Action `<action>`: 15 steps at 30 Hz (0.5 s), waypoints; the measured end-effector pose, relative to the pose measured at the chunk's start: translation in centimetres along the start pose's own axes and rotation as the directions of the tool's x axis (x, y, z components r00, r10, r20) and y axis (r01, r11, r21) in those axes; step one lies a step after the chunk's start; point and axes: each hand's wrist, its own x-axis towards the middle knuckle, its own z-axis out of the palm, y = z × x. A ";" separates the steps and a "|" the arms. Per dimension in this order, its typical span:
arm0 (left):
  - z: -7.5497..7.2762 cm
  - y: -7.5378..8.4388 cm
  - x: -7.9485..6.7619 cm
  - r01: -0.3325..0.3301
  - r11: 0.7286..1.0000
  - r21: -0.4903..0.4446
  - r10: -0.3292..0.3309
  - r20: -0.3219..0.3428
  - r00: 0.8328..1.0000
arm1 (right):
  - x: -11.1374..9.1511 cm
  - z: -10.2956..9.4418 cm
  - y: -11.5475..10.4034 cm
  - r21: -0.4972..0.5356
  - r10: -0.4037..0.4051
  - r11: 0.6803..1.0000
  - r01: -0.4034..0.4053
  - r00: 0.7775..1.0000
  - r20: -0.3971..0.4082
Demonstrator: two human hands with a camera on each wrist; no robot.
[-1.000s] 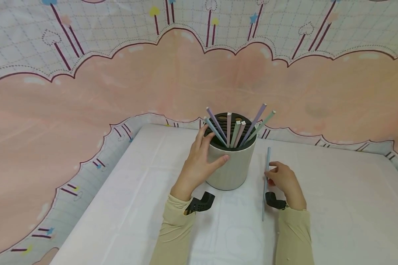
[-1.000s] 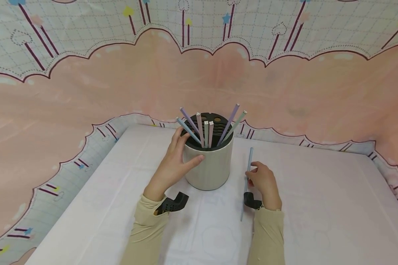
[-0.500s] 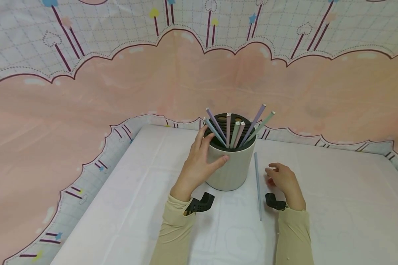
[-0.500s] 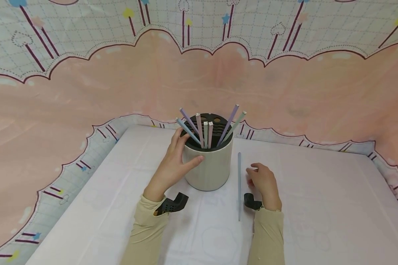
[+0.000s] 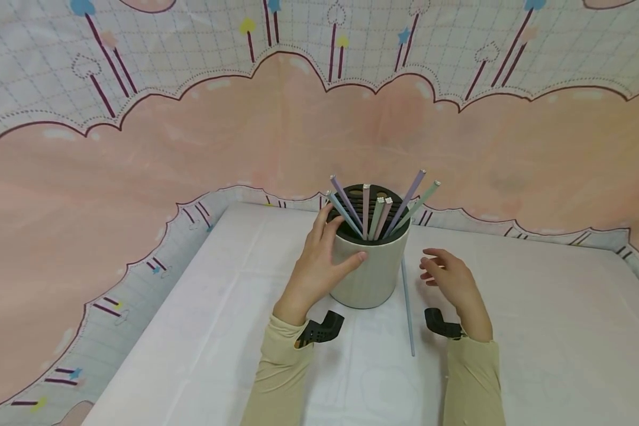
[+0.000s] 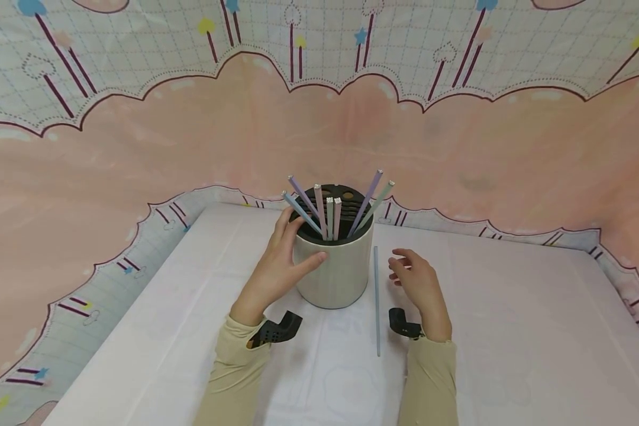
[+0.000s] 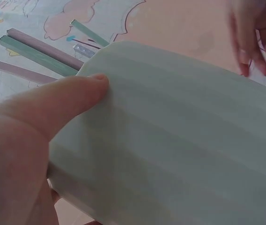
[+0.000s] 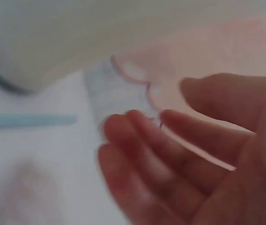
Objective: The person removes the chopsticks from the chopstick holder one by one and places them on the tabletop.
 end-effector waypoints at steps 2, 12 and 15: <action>0.0 0.0 0.0 -0.001 1.000 0.004 0.001 -0.001 1.000 | 0.2 0.1 -0.3 0.001 -0.068 0.998 0.068 0.994 -0.088; 0.1 0.2 0.2 0.008 1.000 0.021 -0.008 -0.001 1.000 | -2.6 0.6 -7.8 0.110 -0.318 0.929 0.355 0.912 -0.260; 0.1 0.2 0.3 0.013 1.000 0.021 -0.013 0.001 1.000 | -2.7 1.0 -8.4 0.099 -0.343 0.915 0.390 0.884 -0.317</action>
